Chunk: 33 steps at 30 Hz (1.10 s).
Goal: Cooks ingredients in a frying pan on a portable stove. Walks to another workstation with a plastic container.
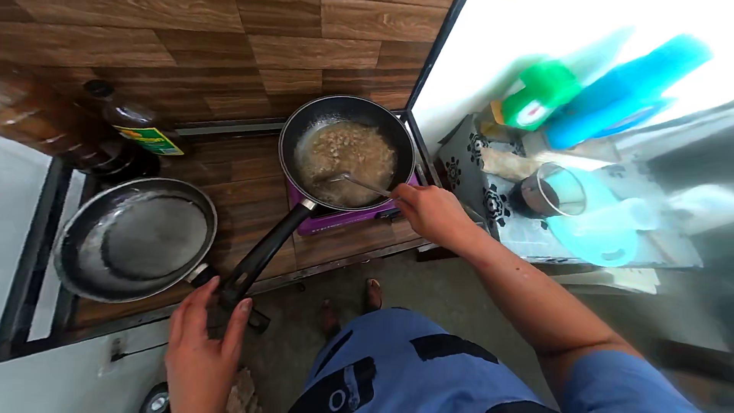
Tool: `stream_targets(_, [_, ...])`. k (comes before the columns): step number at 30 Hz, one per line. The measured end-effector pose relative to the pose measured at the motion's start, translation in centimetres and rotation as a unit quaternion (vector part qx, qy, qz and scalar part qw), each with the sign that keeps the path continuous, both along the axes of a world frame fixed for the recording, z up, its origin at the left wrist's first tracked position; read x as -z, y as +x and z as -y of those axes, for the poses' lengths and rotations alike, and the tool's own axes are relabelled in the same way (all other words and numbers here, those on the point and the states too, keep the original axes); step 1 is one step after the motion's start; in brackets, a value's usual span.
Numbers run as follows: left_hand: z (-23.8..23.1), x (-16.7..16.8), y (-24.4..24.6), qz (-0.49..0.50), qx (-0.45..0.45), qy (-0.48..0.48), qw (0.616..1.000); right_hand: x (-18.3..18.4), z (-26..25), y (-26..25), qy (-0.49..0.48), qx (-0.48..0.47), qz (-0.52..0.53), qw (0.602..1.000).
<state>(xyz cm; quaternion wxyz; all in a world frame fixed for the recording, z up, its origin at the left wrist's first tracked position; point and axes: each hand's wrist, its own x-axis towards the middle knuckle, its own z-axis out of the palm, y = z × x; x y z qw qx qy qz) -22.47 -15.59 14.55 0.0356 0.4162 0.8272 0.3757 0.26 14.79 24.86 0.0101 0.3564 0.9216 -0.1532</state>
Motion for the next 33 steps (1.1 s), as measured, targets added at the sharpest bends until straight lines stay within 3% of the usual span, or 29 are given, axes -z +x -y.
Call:
stream_targets(7, [-1.8, -1.1, -0.2, -0.009, 0.033, -0.014, 0.999, -2.6, -3.4, 4.2, -0.186, 0.068, -0.056, 0.979])
stream_targets(11, [-2.1, -1.4, -0.1, -0.014, 0.047, -0.021, 0.999, -1.7, -7.0, 4.2, -0.287, 0.113, -0.043, 0.95])
stream_targets(18, [-1.9, -1.1, -0.4, -0.004, 0.044, -0.023, 0.999, -0.4, -9.5, 0.6, -0.23, 0.118, -0.024, 0.966])
stream_targets(22, [-2.0, -1.4, -0.2, -0.009, 0.041, -0.026, 0.999, 0.4, -9.9, -1.5, -0.126, 0.096, -0.018, 0.987])
stream_targets(26, [-1.9, -2.0, -0.4, -0.021, 0.046, -0.035, 0.998, -1.8, -9.0, -2.0, -0.057, 0.104, 0.033, 0.992])
stream_targets(29, [-1.7, -2.4, -0.5, -0.021, 0.046, -0.033, 0.998, -3.5, -8.7, 0.2, -0.086, 0.082, -0.018, 0.993])
stream_targets(33, [-1.9, -2.4, -0.5, -0.021, 0.046, -0.025, 0.998, -4.3, -8.5, 3.4, -0.234, 0.085, -0.056, 0.967])
